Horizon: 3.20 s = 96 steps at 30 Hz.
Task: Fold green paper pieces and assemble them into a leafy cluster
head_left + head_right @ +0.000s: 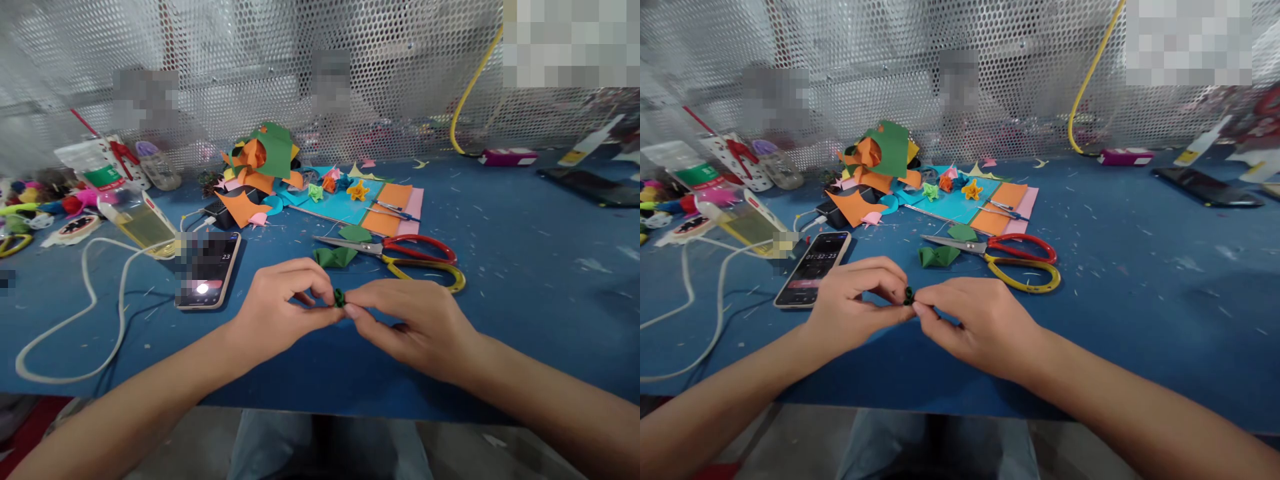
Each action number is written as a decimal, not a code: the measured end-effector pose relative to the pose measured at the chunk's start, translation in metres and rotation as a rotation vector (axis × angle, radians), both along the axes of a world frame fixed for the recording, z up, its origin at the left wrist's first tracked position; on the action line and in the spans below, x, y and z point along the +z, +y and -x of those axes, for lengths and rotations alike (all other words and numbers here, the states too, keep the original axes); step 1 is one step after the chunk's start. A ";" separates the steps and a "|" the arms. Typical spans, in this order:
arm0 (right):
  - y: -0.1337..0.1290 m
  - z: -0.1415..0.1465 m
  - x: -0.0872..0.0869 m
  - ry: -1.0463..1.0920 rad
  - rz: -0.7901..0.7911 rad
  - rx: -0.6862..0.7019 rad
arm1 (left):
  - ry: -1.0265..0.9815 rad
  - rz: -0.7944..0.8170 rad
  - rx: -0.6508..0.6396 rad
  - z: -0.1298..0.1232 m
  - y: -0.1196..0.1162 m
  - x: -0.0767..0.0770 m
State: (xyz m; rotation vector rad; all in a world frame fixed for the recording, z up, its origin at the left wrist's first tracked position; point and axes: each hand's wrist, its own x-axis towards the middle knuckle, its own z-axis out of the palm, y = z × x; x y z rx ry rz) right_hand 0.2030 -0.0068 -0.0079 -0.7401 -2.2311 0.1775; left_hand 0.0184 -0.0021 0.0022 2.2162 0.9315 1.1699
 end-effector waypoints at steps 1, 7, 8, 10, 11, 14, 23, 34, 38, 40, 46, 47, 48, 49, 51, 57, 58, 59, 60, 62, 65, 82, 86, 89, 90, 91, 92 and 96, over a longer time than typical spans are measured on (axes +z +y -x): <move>0.000 0.000 0.000 -0.007 0.005 -0.002 | 0.002 -0.001 0.003 0.000 0.000 0.000; 0.005 -0.002 0.001 0.007 0.029 -0.035 | -0.043 0.073 -0.007 -0.001 0.002 0.001; 0.006 -0.003 0.001 0.020 0.023 -0.041 | -0.066 0.112 -0.019 0.000 0.003 0.002; 0.008 -0.006 0.002 0.044 0.005 -0.030 | -0.127 0.200 -0.026 0.002 0.005 0.003; 0.008 -0.007 0.002 0.048 -0.004 -0.008 | -0.156 0.245 -0.021 0.003 0.006 0.004; 0.010 -0.009 0.000 0.039 -0.034 0.092 | -0.218 0.350 -0.031 0.006 0.009 0.005; 0.014 -0.012 -0.003 0.068 -0.038 0.161 | -0.178 0.338 -0.134 0.009 0.008 0.006; 0.014 -0.003 -0.002 0.218 0.321 -0.039 | -0.187 0.376 -0.067 0.007 0.009 0.003; 0.015 -0.002 -0.004 0.258 0.377 -0.043 | -0.168 0.449 -0.066 0.005 0.009 0.001; 0.015 -0.001 -0.005 0.293 0.409 -0.012 | -0.178 0.434 -0.054 0.004 0.010 -0.001; 0.017 0.000 -0.009 0.364 0.490 0.043 | -0.136 0.153 0.005 0.004 0.008 -0.005; 0.017 0.000 -0.010 0.366 0.484 0.038 | -0.137 0.116 0.009 0.004 0.008 -0.006; 0.017 0.000 -0.010 0.363 0.468 0.027 | -0.136 0.086 0.012 0.004 0.008 -0.007; 0.018 -0.001 -0.010 0.352 0.442 0.009 | -0.132 0.056 0.014 0.004 0.007 -0.009; 0.017 -0.001 -0.010 0.322 0.375 -0.027 | -0.104 -0.012 0.013 0.004 0.007 -0.011; 0.016 -0.003 -0.012 0.231 0.179 -0.046 | -0.090 -0.042 0.001 0.003 0.005 -0.010; 0.016 -0.004 -0.012 0.210 0.114 -0.044 | -0.118 0.031 0.006 0.003 0.005 -0.008; 0.016 -0.005 -0.012 0.187 0.032 -0.042 | -0.154 0.124 0.009 0.003 0.006 -0.006; 0.017 -0.006 -0.012 0.160 -0.059 -0.043 | -0.188 0.235 0.007 0.003 0.007 -0.004; 0.019 -0.008 -0.011 0.096 -0.224 -0.033 | -0.249 0.488 -0.039 0.003 0.011 0.000; 0.022 -0.011 -0.010 -0.008 -0.338 0.046 | -0.265 0.761 -0.131 0.005 0.016 0.002; 0.020 -0.003 -0.008 0.047 0.813 0.053 | 0.340 0.646 -0.044 0.011 0.019 -0.001; 0.026 -0.002 -0.020 -0.131 0.587 0.023 | 0.453 0.531 -0.007 0.007 0.024 -0.014; 0.031 -0.002 -0.025 -0.227 0.387 0.028 | 0.485 0.374 -0.004 0.004 0.026 -0.021; 0.033 -0.002 -0.026 -0.248 0.352 0.040 | 0.495 0.342 -0.006 0.003 0.026 -0.022; 0.034 -0.003 -0.027 -0.264 0.330 0.049 | 0.504 0.321 -0.008 0.003 0.026 -0.023; 0.035 -0.003 -0.028 -0.278 0.312 0.054 | 0.512 0.308 -0.005 0.003 0.026 -0.022; 0.038 -0.008 -0.030 -0.329 0.257 0.097 | 0.546 0.271 -0.009 0.003 0.025 -0.020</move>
